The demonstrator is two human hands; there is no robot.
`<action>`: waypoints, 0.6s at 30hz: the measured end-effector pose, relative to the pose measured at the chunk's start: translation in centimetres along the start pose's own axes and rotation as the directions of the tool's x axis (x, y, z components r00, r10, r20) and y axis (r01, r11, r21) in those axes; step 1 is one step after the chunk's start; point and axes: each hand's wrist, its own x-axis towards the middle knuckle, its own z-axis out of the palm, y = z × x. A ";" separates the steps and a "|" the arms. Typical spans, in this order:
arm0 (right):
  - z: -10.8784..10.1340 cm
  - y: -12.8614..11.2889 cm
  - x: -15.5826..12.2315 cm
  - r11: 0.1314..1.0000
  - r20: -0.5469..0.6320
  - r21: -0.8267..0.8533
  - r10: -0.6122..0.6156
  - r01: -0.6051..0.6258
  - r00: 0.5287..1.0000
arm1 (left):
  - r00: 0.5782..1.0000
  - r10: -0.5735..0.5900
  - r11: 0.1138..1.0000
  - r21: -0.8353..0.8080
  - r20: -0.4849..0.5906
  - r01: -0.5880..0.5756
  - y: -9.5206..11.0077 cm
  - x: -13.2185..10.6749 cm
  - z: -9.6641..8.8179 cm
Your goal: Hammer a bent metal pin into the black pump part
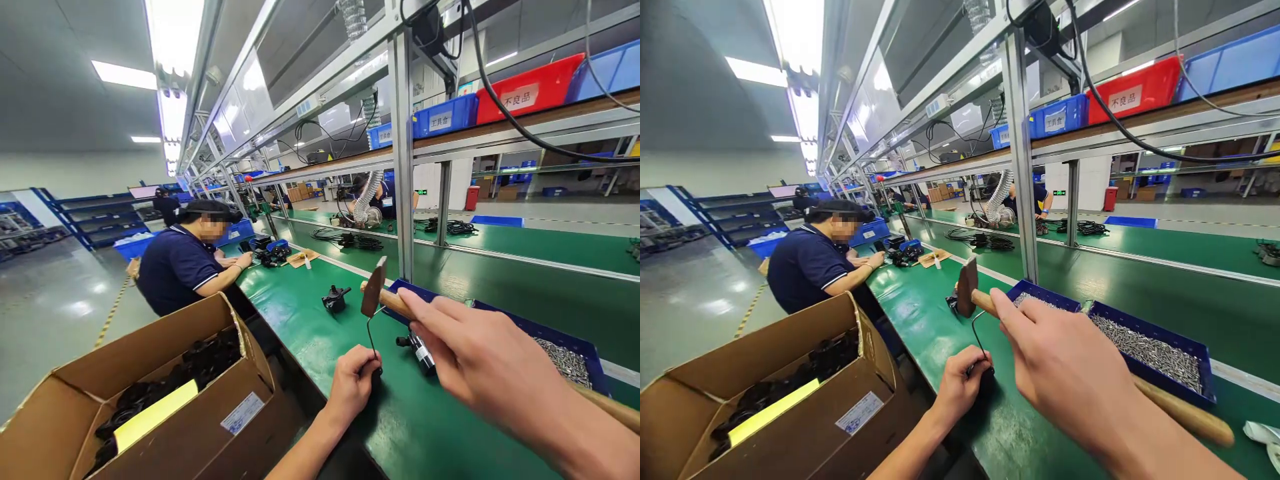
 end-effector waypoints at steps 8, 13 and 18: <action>0.5 -0.3 0.7 1.000 0.107 0.003 -0.012 0.012 0.994 | 1.000 0.031 0.999 -0.014 -0.007 -0.031 0.1 0.0 -0.1; 0.8 -0.3 0.8 0.998 0.120 -0.064 -0.017 0.025 0.993 | 0.999 0.033 0.999 -0.014 0.003 -0.033 0.0 -0.1 -0.2; 1.4 -0.2 0.6 0.998 -0.015 0.060 -0.025 0.026 1.000 | 1.000 0.024 1.000 -0.016 0.004 -0.024 0.1 -0.3 -0.4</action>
